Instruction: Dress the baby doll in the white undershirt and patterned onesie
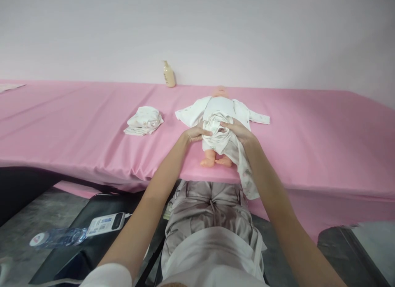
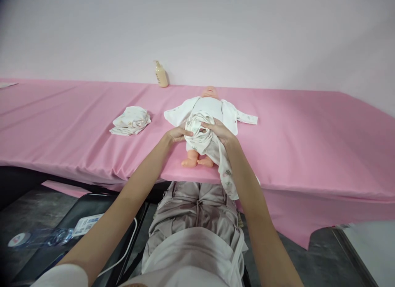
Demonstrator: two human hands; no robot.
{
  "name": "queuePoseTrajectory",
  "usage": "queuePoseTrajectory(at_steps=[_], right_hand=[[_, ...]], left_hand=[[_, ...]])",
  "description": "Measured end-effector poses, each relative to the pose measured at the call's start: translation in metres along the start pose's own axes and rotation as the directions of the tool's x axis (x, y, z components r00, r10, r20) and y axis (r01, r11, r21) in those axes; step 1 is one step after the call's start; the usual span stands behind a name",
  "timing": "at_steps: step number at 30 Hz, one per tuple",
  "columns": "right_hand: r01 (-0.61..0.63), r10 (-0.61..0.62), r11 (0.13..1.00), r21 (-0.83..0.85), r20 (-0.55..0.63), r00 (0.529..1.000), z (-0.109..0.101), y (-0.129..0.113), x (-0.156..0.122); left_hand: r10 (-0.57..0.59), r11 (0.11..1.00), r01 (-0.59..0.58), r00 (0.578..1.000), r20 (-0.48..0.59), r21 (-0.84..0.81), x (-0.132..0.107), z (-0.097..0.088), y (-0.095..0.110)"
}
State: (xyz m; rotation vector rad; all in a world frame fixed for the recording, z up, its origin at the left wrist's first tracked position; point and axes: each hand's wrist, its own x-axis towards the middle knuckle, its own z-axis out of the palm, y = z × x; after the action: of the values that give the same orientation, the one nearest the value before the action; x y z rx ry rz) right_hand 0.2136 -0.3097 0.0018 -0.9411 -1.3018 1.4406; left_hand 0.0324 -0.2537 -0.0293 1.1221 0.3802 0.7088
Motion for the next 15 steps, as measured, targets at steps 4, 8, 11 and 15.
queuePoseTrajectory(at_steps=[4, 8, 11, 15], right_hand=[[-0.003, 0.004, 0.998, 0.066, -0.012, 1.000, -0.001, 0.001, 0.002], [0.048, -0.044, 0.989, 0.138, -0.030, 0.999, 0.004, -0.002, -0.003], [0.084, -0.093, 0.986, 0.142, 0.053, 0.994, 0.008, -0.003, -0.005], [0.106, -0.110, 0.993, -0.054, -0.083, 0.990, 0.004, 0.000, 0.006]], left_hand=[[-0.076, 0.997, 0.076, 0.997, -0.005, -0.015, 0.001, -0.001, 0.002], [-0.056, 0.993, 0.050, 0.997, -0.052, -0.108, 0.004, 0.002, 0.001], [-0.026, 0.991, 0.015, 0.997, -0.075, -0.135, 0.008, 0.004, 0.000], [0.151, 0.985, -0.164, 0.969, -0.197, -0.054, 0.018, 0.002, -0.002]])
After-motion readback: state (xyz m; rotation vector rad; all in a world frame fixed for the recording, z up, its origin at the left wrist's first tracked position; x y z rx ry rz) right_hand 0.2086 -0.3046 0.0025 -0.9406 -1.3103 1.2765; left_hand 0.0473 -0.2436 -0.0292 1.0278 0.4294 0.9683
